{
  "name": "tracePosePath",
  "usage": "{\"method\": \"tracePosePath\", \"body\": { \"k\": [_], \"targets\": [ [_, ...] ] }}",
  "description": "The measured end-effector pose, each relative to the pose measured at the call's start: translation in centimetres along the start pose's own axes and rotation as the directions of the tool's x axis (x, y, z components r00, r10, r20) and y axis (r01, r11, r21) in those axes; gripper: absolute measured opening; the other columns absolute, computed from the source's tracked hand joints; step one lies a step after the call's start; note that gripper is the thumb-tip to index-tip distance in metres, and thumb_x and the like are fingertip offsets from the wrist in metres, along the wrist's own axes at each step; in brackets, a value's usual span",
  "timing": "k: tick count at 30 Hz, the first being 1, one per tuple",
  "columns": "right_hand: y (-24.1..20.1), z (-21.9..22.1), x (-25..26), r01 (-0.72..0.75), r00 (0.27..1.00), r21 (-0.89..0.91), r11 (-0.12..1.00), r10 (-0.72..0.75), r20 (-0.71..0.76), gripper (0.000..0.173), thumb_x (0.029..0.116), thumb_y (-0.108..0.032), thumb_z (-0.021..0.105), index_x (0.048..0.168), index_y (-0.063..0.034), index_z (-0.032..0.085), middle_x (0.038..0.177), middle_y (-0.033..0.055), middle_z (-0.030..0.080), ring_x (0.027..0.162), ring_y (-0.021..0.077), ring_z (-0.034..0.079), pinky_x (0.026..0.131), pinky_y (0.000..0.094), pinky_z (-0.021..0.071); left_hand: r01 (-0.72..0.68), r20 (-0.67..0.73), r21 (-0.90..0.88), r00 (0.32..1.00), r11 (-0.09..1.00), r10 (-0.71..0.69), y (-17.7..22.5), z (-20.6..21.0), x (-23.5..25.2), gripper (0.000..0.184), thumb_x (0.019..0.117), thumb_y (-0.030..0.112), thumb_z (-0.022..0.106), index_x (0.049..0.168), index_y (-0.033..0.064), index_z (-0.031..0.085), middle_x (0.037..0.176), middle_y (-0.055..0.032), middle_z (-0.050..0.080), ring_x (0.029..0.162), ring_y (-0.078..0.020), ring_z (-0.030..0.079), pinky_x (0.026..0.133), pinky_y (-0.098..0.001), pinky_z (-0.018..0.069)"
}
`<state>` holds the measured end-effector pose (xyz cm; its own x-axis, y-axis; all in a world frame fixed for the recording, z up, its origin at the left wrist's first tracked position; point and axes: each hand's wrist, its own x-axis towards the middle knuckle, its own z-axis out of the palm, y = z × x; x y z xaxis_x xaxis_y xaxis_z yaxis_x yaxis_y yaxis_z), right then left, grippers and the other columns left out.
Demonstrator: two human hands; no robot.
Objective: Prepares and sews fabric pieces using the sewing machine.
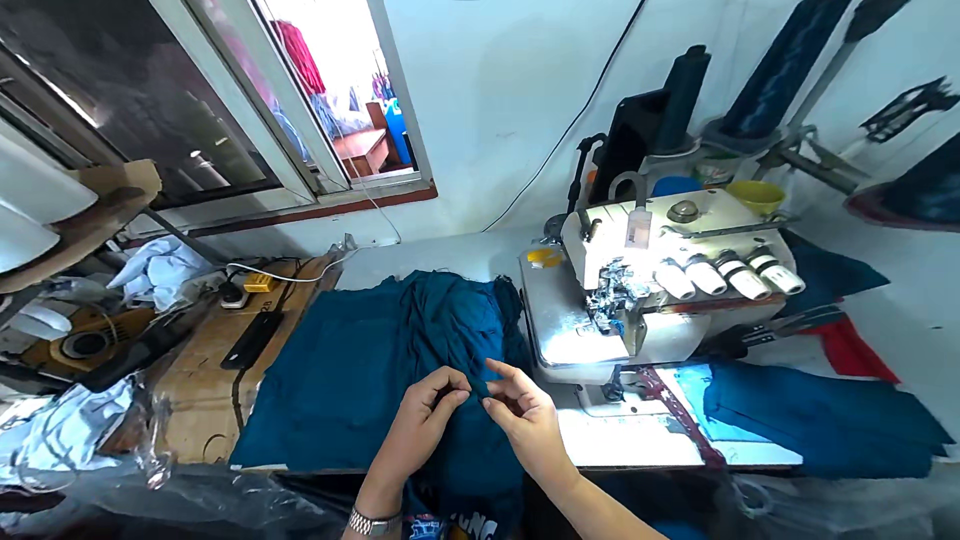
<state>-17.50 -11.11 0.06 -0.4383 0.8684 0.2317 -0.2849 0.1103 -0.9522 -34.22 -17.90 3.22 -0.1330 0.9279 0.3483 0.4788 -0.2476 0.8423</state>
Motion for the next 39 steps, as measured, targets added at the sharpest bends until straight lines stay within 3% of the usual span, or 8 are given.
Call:
{"method": "tracePosePath", "body": {
  "k": [9, 15, 18, 21, 24, 26, 33, 39],
  "targets": [
    [0.0, -0.3, 0.2, -0.007, 0.997, -0.021, 1.000, 0.008, 0.081, 0.049, 0.0929, -0.003, 0.060, 0.142, -0.0017, 0.057, 0.109, 0.0075, 0.076, 0.096, 0.0101, 0.072, 0.088, 0.0250, 0.0577, -0.015, -0.058, 0.082, 0.998, 0.997, 0.020, 0.2, 0.6, 0.5, 0.016, 0.0987, 0.014, 0.062, 0.108, 0.0102, 0.075, 0.098, 0.0018, 0.071, 0.091, -0.0071, 0.068, 0.084, -0.0230, 0.0578],
    [0.0, -0.2, 0.3, -0.041, 0.993, -0.054, 0.998, 0.047, 0.113, 0.051, 0.0921, -0.003, 0.059, 0.143, -0.0015, 0.056, 0.109, 0.0072, 0.075, 0.095, 0.0093, 0.072, 0.086, 0.0249, 0.0583, -0.076, -0.111, 0.292, 0.987, 0.953, 0.113, -0.5, 1.1, 0.3, 0.013, 0.0957, 0.020, 0.066, 0.097, 0.0140, 0.078, 0.089, 0.0061, 0.070, 0.084, -0.0033, 0.067, 0.078, -0.0199, 0.0576],
    [0.3, 0.8, -0.3, -0.022, 0.997, -0.070, 0.997, 0.026, 0.067, 0.034, 0.0890, -0.003, 0.062, 0.123, -0.0011, 0.059, 0.100, 0.0045, 0.071, 0.076, 0.0062, 0.065, 0.070, 0.0223, 0.0554, -0.090, -0.104, 0.435, 0.983, 0.896, 0.150, -1.0, 1.0, -0.3, 0.017, 0.0987, 0.021, 0.060, 0.096, 0.0139, 0.074, 0.088, 0.0059, 0.067, 0.083, -0.0024, 0.065, 0.075, -0.0209, 0.0567],
    [1.3, 1.6, -1.9, 0.068, 0.993, -0.099, 0.993, -0.058, 0.102, 0.013, 0.0909, -0.004, 0.061, 0.101, -0.0003, 0.068, 0.092, 0.0049, 0.064, 0.075, 0.0053, 0.061, 0.068, 0.0199, 0.0531, -0.048, -0.133, 0.308, 0.987, 0.950, 0.093, -1.6, -0.2, -1.6, 0.017, 0.1004, 0.020, 0.057, 0.097, 0.0097, 0.071, 0.090, 0.0033, 0.065, 0.083, -0.0039, 0.063, 0.077, -0.0212, 0.0552],
    [2.3, 1.8, -3.5, 0.146, 0.972, -0.162, 0.976, -0.111, 0.208, 0.024, 0.1027, -0.019, 0.058, 0.103, -0.0007, 0.074, 0.094, 0.0069, 0.068, 0.084, 0.0058, 0.062, 0.076, 0.0189, 0.0519, -0.025, -0.186, 0.117, 0.981, 0.993, 0.047, -2.2, -1.4, -3.0, 0.014, 0.0992, 0.014, 0.058, 0.097, 0.0068, 0.069, 0.090, 0.0031, 0.066, 0.083, -0.0027, 0.063, 0.076, -0.0183, 0.0545],
    [2.7, 1.9, -4.1, 0.152, 0.967, -0.208, 0.966, -0.102, 0.233, 0.030, 0.1037, -0.025, 0.058, 0.100, -0.0008, 0.076, 0.093, 0.0080, 0.070, 0.086, 0.0074, 0.064, 0.078, 0.0201, 0.0524, -0.022, -0.207, 0.084, 0.977, 0.996, 0.039, -2.4, -1.8, -3.5, 0.013, 0.0992, 0.015, 0.058, 0.097, 0.0082, 0.069, 0.089, 0.0043, 0.066, 0.082, -0.0021, 0.063, 0.075, -0.0175, 0.0543],
    [1.0, 1.4, -3.3, -0.006, 0.983, -0.268, 0.963, 0.055, 0.176, 0.021, 0.0958, -0.023, 0.068, 0.093, -0.0060, 0.079, 0.094, 0.0044, 0.072, 0.088, 0.0033, 0.065, 0.077, 0.0174, 0.0520, -0.083, -0.215, 0.126, 0.970, 0.989, 0.109, -1.3, -1.7, -2.0, 0.014, 0.0992, 0.028, 0.062, 0.096, 0.0185, 0.072, 0.106, 0.0027, 0.065, 0.105, -0.0102, 0.061, 0.090, -0.0247, 0.0531],
    [-1.0, 0.0, -2.4, -0.077, 0.997, -0.270, 0.960, 0.078, -0.007, 0.014, 0.0890, -0.019, 0.071, 0.083, -0.0075, 0.077, 0.079, -0.0023, 0.067, 0.072, -0.0015, 0.061, 0.066, 0.0143, 0.0492, -0.099, -0.163, 0.233, 0.977, 0.967, 0.140, 0.3, 0.1, 0.6, 0.018, 0.1039, 0.026, 0.051, 0.098, 0.0201, 0.067, 0.116, 0.0053, 0.068, 0.120, -0.0138, 0.058, 0.104, -0.0358, 0.0455]
  ]
}}
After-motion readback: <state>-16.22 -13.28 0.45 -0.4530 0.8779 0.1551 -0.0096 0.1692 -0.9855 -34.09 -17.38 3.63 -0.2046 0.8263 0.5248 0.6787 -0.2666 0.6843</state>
